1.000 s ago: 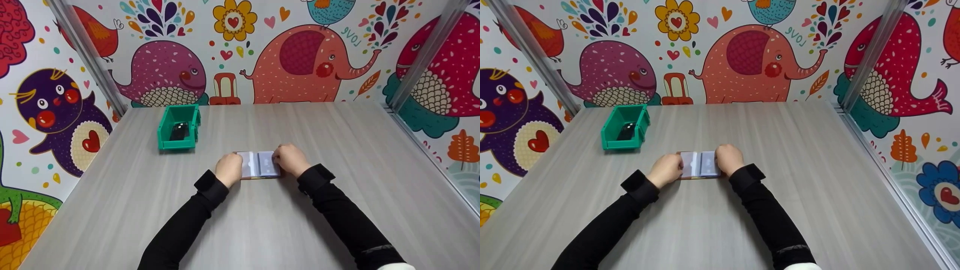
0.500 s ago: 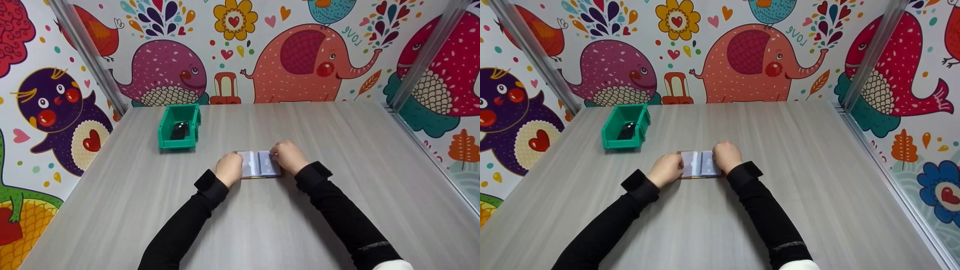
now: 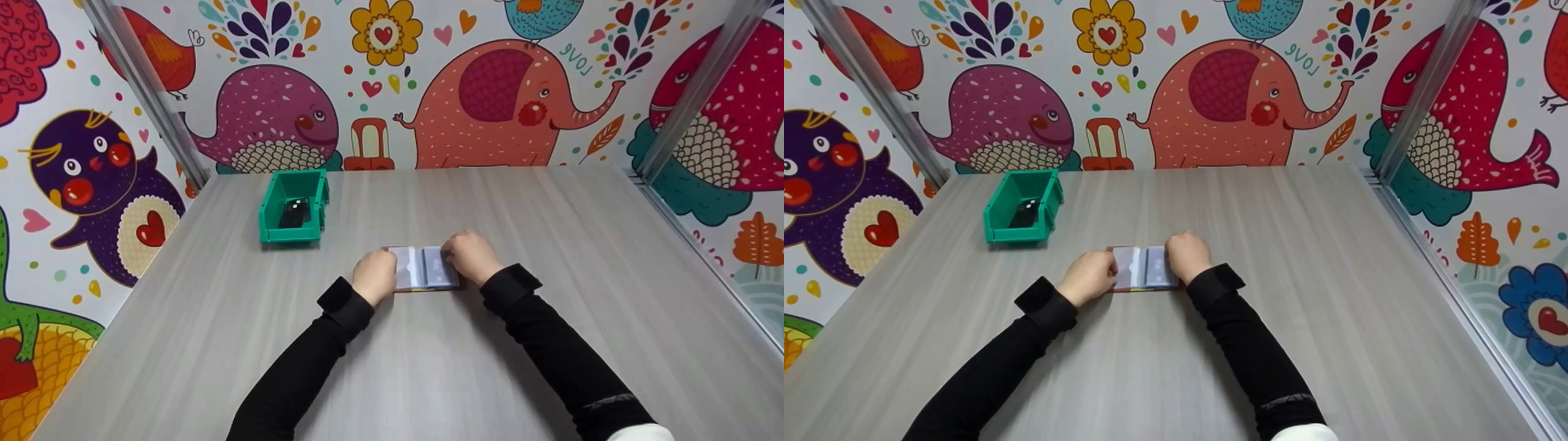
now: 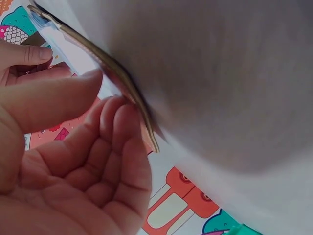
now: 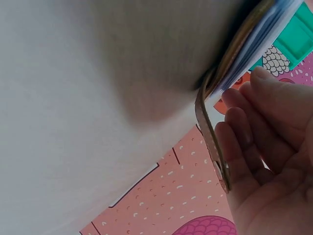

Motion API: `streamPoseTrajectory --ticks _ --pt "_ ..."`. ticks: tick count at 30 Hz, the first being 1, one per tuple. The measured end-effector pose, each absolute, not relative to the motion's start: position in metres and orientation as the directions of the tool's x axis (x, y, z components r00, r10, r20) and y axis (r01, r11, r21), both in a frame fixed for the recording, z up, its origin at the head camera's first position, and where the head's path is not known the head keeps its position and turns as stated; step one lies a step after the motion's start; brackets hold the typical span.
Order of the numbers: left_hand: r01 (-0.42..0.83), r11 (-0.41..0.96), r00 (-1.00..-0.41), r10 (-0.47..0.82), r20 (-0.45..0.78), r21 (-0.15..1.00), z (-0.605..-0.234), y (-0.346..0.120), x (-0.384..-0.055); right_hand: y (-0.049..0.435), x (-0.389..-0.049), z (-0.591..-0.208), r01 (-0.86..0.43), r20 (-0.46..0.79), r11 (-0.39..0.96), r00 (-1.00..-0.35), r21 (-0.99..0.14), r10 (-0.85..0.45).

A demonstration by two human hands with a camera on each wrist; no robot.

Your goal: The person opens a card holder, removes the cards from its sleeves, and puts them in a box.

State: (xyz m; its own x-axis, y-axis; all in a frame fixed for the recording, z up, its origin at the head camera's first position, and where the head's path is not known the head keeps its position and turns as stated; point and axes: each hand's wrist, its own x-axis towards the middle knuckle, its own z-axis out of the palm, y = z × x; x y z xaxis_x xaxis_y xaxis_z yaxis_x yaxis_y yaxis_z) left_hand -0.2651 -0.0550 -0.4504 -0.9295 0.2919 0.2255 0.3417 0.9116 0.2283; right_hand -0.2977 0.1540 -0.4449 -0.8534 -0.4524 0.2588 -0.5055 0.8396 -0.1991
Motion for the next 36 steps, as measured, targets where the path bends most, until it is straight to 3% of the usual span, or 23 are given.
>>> streamPoseTrajectory --ticks 12,36 --pt "0.354 0.91 -0.92 0.297 0.254 0.216 -0.4503 -0.0551 -0.2645 0.1511 -0.2957 -0.4453 -0.524 0.251 0.848 -0.834 -0.083 -0.491" --pt "0.381 0.894 -0.907 0.311 0.282 0.238 -0.4505 -0.0575 -0.2626 0.1526 -0.2914 -0.447 -0.613 0.307 0.789 -0.759 -0.04 -0.574"
